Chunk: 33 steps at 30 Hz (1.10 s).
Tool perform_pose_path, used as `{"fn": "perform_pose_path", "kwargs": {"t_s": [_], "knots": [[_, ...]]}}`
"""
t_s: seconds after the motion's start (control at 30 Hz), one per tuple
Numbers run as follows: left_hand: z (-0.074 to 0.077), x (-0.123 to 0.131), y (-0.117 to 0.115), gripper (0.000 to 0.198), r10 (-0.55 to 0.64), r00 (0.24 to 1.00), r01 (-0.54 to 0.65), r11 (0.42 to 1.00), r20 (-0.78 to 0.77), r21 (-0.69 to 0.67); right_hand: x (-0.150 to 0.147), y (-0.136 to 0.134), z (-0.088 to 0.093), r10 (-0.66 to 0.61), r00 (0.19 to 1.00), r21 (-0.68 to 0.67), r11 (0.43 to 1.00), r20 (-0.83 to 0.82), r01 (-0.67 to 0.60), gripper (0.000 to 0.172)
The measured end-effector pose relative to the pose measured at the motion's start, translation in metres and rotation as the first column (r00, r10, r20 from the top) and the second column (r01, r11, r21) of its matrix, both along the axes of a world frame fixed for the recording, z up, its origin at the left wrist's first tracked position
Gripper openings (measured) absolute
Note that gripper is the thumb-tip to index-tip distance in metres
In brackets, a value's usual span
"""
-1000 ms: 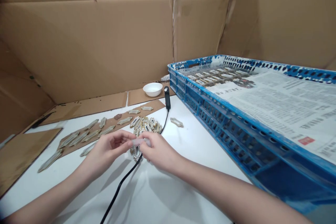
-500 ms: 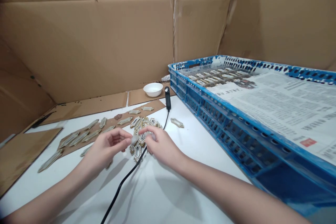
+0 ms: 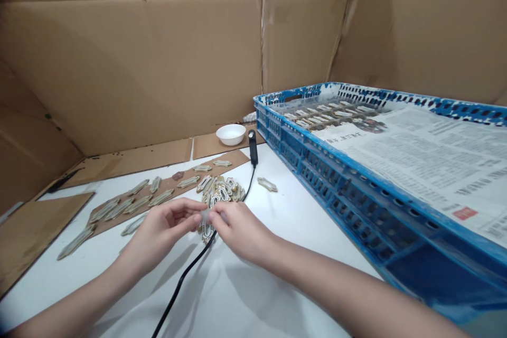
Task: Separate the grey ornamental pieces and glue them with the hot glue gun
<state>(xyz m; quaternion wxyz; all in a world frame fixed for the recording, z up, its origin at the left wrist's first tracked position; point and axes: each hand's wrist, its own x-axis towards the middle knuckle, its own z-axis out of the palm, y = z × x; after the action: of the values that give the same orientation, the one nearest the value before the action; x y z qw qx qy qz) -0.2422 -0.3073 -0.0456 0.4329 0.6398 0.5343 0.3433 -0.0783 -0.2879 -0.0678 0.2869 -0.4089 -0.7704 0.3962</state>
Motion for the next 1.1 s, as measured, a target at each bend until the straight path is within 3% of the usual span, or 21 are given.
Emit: {"fn": "perform_pose_path", "kwargs": {"t_s": [0.23, 0.4, 0.53, 0.6, 0.67, 0.73, 0.77, 0.83, 0.87, 0.97, 1.1], "knots": [[0.000, -0.001, -0.001, 0.021, -0.033, 0.999, 0.034, 0.999, -0.021, 0.013, -0.001, 0.000, -0.003, -0.036, 0.999, -0.002, 0.999, 0.006, 0.036, 0.017], [-0.003, 0.001, -0.002, 0.018, -0.008, 0.998, 0.014, 0.995, -0.062, 0.103, -0.002, -0.001, -0.002, 0.014, 1.000, -0.061, 0.998, 0.004, -0.014, 0.017], [-0.004, 0.000, -0.002, 0.016, -0.012, 0.998, 0.016, 0.996, -0.056, 0.082, -0.001, 0.000, -0.002, 0.068, 0.998, -0.145, 0.987, -0.004, -0.068, 0.019], [-0.001, -0.004, 0.003, 0.019, -0.017, 0.995, 0.026, 0.995, -0.095, 0.096, 0.000, 0.001, -0.003, 0.076, 0.996, -0.173, 0.982, -0.040, -0.082, 0.019], [0.002, -0.012, 0.014, 0.023, 0.036, 0.976, 0.006, 0.981, -0.213, 0.196, 0.001, 0.003, -0.003, 0.045, 0.995, -0.180, 0.982, -0.087, -0.060, 0.018], [0.003, -0.020, 0.031, 0.025, 0.137, 0.897, 0.013, 0.942, -0.420, 0.336, 0.001, 0.006, -0.002, -0.005, 0.993, -0.173, 0.985, -0.122, -0.016, 0.019], [0.001, -0.024, 0.041, 0.025, 0.179, 0.821, 0.046, 0.926, -0.542, 0.375, 0.001, 0.007, -0.001, -0.027, 0.991, -0.171, 0.985, -0.134, 0.004, 0.019], [-0.005, -0.028, 0.060, 0.025, 0.187, 0.609, 0.162, 0.922, -0.771, 0.351, 0.001, 0.010, -0.001, -0.052, 0.986, -0.182, 0.983, -0.159, 0.023, 0.020], [-0.008, -0.029, 0.069, 0.024, 0.191, 0.567, 0.172, 0.924, -0.801, 0.341, 0.001, 0.011, -0.001, -0.057, 0.984, -0.190, 0.982, -0.169, 0.024, 0.020], [-0.018, -0.025, 0.086, 0.024, 0.177, 0.501, 0.193, 0.931, -0.847, 0.309, 0.002, 0.014, -0.002, -0.060, 0.982, -0.195, 0.981, -0.178, 0.024, 0.019], [-0.022, -0.017, 0.091, 0.020, 0.164, 0.439, 0.207, 0.938, -0.884, 0.277, 0.003, 0.016, -0.001, -0.081, 0.988, -0.116, 0.991, -0.129, 0.066, 0.022]]}}
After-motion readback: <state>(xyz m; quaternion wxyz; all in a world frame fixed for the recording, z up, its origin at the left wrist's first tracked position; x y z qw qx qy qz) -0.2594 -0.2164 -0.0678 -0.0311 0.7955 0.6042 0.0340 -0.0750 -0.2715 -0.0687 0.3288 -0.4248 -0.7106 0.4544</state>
